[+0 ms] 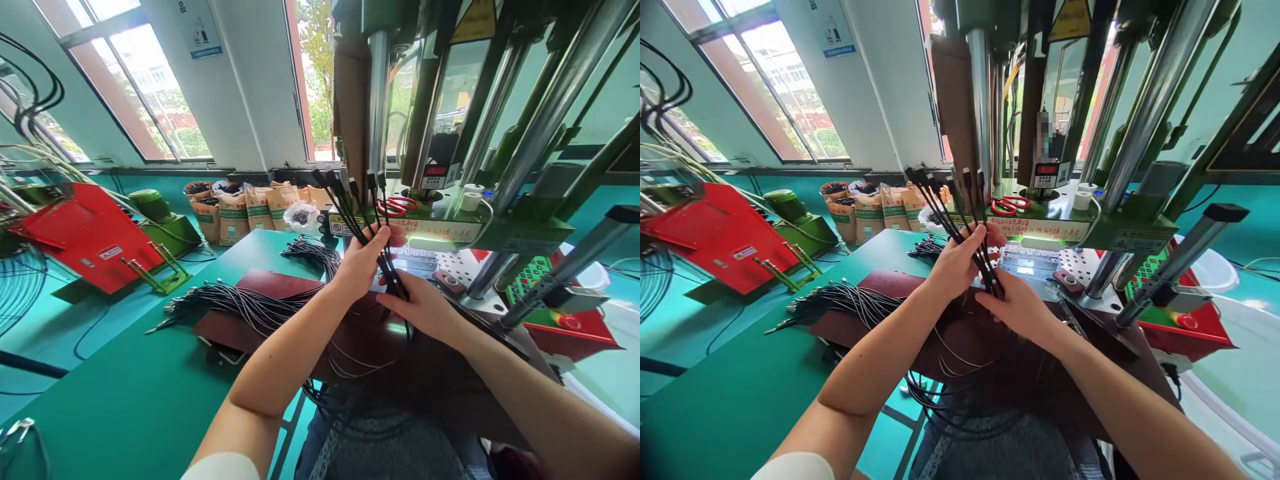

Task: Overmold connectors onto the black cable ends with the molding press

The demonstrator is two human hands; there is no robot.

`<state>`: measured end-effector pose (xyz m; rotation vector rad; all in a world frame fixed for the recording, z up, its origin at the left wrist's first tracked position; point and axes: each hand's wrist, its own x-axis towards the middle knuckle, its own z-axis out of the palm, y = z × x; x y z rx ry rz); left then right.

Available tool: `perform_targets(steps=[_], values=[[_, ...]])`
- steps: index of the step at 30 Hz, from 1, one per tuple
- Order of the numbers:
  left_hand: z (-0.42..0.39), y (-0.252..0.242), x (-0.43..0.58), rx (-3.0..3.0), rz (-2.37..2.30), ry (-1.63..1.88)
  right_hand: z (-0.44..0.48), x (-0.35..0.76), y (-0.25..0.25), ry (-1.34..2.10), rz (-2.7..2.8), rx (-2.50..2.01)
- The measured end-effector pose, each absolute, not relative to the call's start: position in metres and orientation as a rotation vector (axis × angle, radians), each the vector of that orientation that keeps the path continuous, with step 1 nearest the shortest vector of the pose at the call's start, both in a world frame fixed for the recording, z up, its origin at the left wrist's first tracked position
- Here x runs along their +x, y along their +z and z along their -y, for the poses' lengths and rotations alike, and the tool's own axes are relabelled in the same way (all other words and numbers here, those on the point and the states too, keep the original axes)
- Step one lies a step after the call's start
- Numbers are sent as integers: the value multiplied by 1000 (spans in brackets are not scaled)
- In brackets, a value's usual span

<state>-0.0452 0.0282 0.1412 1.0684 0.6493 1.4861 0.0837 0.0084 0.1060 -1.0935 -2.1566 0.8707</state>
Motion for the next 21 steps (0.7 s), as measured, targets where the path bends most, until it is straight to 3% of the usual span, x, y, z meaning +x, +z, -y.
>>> perform_targets(steps=[3, 9, 14, 18, 21], values=[[-29, 144, -69, 1144, -614, 1434, -16, 63, 116, 657, 2196, -1074], [-21, 113, -103, 1452, -540, 962, -34, 43, 136, 429, 2372, -835], [-39, 88, -132, 1587, -755, 1195, -44, 27, 147, 196, 2207, -852], [-93, 65, -172, 1346, -957, 1491, -34, 23, 152, 160, 1966, -828], [-137, 43, -190, 1181, -1243, 1424, -24, 19, 152, 205, 1941, -816]])
